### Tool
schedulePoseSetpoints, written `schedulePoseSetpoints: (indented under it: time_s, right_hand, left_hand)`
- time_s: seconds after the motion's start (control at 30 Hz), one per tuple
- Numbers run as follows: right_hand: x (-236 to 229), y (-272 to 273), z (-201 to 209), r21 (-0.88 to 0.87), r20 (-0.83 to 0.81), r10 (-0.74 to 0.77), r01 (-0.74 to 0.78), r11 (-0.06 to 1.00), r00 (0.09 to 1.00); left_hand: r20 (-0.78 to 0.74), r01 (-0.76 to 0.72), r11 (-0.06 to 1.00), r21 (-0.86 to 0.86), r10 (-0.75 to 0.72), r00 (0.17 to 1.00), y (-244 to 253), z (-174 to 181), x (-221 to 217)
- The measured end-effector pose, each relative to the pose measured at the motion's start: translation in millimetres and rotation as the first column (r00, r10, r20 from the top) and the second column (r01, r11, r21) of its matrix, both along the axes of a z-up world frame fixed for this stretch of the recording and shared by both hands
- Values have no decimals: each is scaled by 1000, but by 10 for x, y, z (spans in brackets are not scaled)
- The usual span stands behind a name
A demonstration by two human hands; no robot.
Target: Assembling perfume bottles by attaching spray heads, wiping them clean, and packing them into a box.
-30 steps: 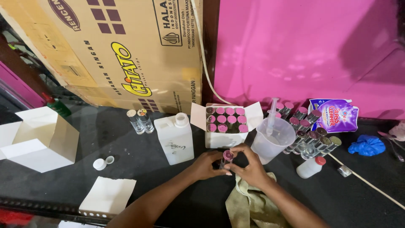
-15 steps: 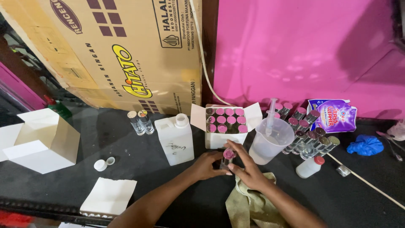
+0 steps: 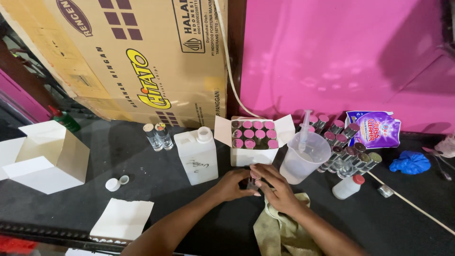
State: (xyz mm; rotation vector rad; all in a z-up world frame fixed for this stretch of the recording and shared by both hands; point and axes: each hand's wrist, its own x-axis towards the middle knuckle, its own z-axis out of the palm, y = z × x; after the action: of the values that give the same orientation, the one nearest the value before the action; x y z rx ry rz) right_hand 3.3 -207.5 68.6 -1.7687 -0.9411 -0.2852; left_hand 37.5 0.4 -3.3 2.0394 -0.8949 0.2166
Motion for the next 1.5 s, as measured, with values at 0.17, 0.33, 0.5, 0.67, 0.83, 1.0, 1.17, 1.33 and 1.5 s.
schedulePoseSetpoints:
  time_s: [0.17,0.33,0.5,0.67,0.83,1.0,1.17,1.33,1.5]
  right_hand:
    - [15,16,-51,-3,58,-170,171,985,984]
    - [6,24,-71,-7,73,-36,37,999,997]
    - [109,3,-273,-10,110,-157,159,987,981]
    - [37,-9,-144,-9,81,-44,45,999,996]
    - [-21,25,-22,-11,123,31,-30,999,992]
    - [-13,2,-48,-2,114,36,-36,999,993]
    - [187,-12,-311,87,293,-93,70,994,952]
    - [196,6,-249,72,226,-119,106,992,967]
    - [66,81,-39,70,224,19,-35,997,974]
  left_hand:
    - [-9,-9,1000,10,9,1000,-9,20,-10]
    - [-25,-22,999,33,23,999,-6,17,-14]
    - [-22,40,994,-100,-43,999,5,-3,-3]
    - [-1,-23,1000,-6,23,1000,-14,62,-29]
    - [-37,23,1000,-19,-24,999,-11,168,-56]
    - [-64,26,1000,-8,-26,998,-12,151,-50]
    - [-28,68,985,-160,-73,997,-5,17,-10]
    - [4,39,983,-180,-39,999,14,12,5]
    - [-37,65,989,-130,-70,997,19,117,-62]
